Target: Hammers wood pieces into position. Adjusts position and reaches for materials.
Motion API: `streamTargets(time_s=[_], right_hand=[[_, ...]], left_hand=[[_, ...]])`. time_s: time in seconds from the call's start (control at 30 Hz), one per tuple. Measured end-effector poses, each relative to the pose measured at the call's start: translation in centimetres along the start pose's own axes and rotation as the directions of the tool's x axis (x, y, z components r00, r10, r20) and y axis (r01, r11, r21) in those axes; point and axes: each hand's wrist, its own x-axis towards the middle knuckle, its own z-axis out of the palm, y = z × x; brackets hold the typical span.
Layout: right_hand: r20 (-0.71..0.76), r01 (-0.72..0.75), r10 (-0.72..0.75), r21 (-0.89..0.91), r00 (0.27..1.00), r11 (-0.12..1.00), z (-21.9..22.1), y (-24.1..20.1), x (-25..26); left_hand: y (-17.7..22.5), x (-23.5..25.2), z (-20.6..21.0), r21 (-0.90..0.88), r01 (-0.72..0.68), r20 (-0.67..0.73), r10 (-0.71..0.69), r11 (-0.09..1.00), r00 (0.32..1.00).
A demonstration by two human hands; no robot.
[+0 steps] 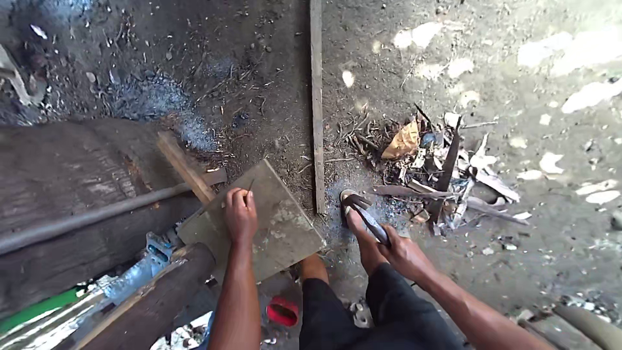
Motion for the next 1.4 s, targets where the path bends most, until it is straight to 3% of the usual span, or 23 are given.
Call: streamTargets(time_s=[0.1,0.17,0.23,0.33,0.4,0.53,0.73,1.1,1.4], right_hand=[[0.064,-0.037,0.035,0.043,0.997,0.998,0.3,3.5,0.9],[0.095,-0.045,0.036,0.097,0.995,0.994,0.3,4.9,1.4],[0.129,-0.069,0.051,0.136,0.99,0.988,0.0,6.0,1.6],[0.142,-0.093,0.067,0.182,0.988,0.979,0.0,7.2,1.9],[0.137,-0.1,0.073,0.204,0.988,0.974,-0.1,7.8,1.9],[0.134,-0.123,0.093,0.238,0.987,0.963,-0.2,8.4,1.6],[0.066,-0.086,0.074,0.199,0.995,0.976,-1.9,7.9,1.3],[-0.045,0.121,-0.118,0.076,0.992,0.99,-6.0,-0.1,0.2],[-0.145,0.418,-0.419,-0.041,0.896,0.908,-7.5,-12.1,-1.3]], left_hand=[[1.1,0.6,-1.1,0.1,-0.021,0.153,0.006,0.995,0.988],[1.5,1.0,-1.9,0.063,0.008,0.249,-0.023,0.998,0.968],[1.9,0.8,-2.2,-0.145,0.079,0.309,-0.031,0.986,0.951],[2.1,-0.1,-2.8,-0.573,0.185,0.332,0.02,0.799,0.943],[2.6,-0.7,-3.0,-0.642,0.19,0.257,-0.025,0.743,0.966],[4.0,-0.4,-2.3,-0.601,0.191,-0.028,-0.26,0.776,0.965],[3.4,0.1,0.2,-0.497,0.126,-0.128,-0.216,0.859,0.968],[2.2,-0.9,3.8,-0.582,0.087,-0.284,-0.303,0.809,0.91],[1.7,-1.1,4.0,-0.583,0.012,-0.337,-0.255,0.812,0.906]])
